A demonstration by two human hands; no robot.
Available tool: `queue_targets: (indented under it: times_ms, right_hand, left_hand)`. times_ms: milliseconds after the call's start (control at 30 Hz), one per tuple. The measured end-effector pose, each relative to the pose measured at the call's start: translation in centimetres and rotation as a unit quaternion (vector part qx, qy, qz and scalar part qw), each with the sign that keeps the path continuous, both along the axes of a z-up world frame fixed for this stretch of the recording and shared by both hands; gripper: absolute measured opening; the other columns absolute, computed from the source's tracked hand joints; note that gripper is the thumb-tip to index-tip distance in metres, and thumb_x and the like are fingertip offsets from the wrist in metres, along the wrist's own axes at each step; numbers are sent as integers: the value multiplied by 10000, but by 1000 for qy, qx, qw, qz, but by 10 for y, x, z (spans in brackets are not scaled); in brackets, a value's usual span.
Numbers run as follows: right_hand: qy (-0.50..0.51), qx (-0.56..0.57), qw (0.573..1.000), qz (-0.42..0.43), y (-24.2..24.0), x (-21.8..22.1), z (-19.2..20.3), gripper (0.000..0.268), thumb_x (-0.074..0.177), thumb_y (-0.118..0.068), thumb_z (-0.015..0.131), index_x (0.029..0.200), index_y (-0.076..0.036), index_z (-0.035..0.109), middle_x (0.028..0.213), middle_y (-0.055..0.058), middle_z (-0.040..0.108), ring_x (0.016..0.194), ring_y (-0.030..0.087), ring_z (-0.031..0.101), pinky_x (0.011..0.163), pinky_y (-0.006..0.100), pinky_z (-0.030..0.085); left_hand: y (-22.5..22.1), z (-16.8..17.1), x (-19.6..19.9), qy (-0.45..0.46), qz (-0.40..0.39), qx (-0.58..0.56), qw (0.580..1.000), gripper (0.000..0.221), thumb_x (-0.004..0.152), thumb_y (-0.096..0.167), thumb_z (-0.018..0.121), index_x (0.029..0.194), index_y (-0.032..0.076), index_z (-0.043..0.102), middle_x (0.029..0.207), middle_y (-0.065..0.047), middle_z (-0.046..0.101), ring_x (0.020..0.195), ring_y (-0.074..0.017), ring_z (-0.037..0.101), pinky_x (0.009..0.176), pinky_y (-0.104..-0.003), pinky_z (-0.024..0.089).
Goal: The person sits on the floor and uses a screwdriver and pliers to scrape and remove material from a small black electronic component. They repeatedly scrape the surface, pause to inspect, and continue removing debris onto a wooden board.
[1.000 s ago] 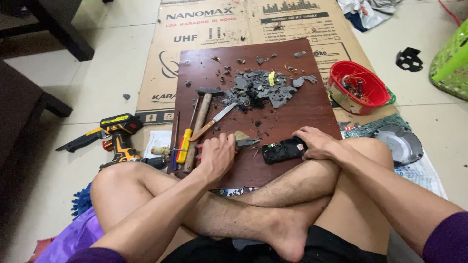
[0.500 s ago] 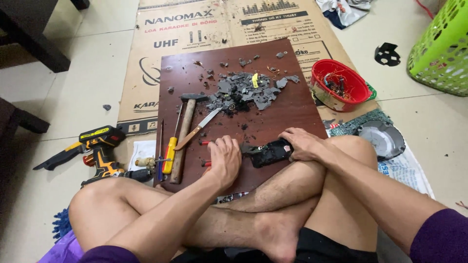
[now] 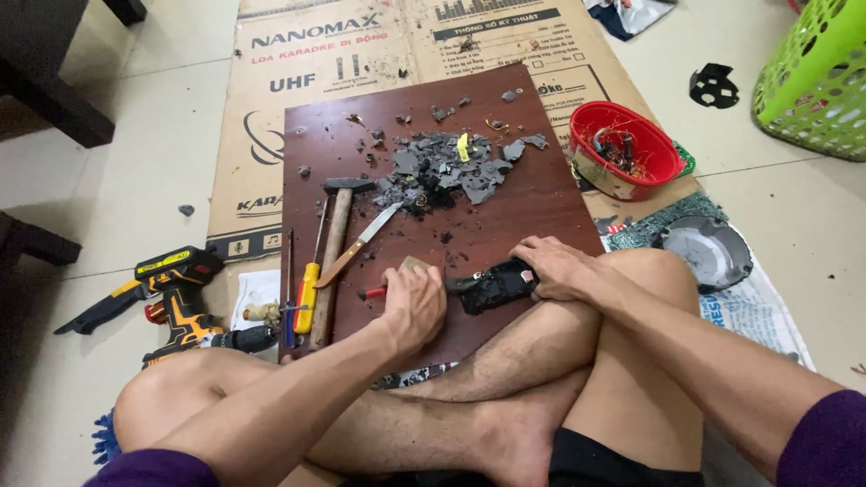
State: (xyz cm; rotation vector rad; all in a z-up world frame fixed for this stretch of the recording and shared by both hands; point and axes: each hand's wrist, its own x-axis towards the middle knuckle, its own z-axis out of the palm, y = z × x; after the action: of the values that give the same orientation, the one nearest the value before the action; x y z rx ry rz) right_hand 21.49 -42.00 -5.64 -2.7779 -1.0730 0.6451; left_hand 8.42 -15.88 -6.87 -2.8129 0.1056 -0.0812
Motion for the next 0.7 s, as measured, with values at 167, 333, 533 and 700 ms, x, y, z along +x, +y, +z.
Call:
queue_targets:
  times_ms: [167,333,533,700]
  right_hand:
    - [-16,2,1000,19,2,-2,3,844,632,-324,928,1380,-210,556,1508,119,542,1423,454,517,1165,564,484]
    - [-24,6,1000,3,2,-2,-5,857,619,-312,950,1378,-219,563,1493,97,549,1403,453,529,1104,575,534]
    - [-25,-9,1000,-14,2,4,-14,861,614,-343,967,1369,-252,563,1498,38,535,1419,412,518,1076,567,559]
    - [-6,-6,1000,-7,7,-5,8,826,639,-298,937,1373,-216,568,1482,73,551,1407,446,523,1081,577,556]
  left_hand:
    - [8,17,-6,-13,-26,-12,1000,323,948,163,389,1102,18,633,1010,-212,666,978,-439,657,952,-739,425]
    - [5,10,-13,-41,-24,-19,999,323,926,201,436,1122,36,634,1076,-199,684,1015,-410,682,977,-763,459]
    - [5,-14,-3,-193,-13,19,981,210,854,195,491,934,122,670,906,-168,698,922,-399,715,832,-748,545]
    - [-4,12,-12,-109,3,34,993,308,958,159,382,1111,63,631,994,-165,693,1076,-460,711,1036,-791,415]
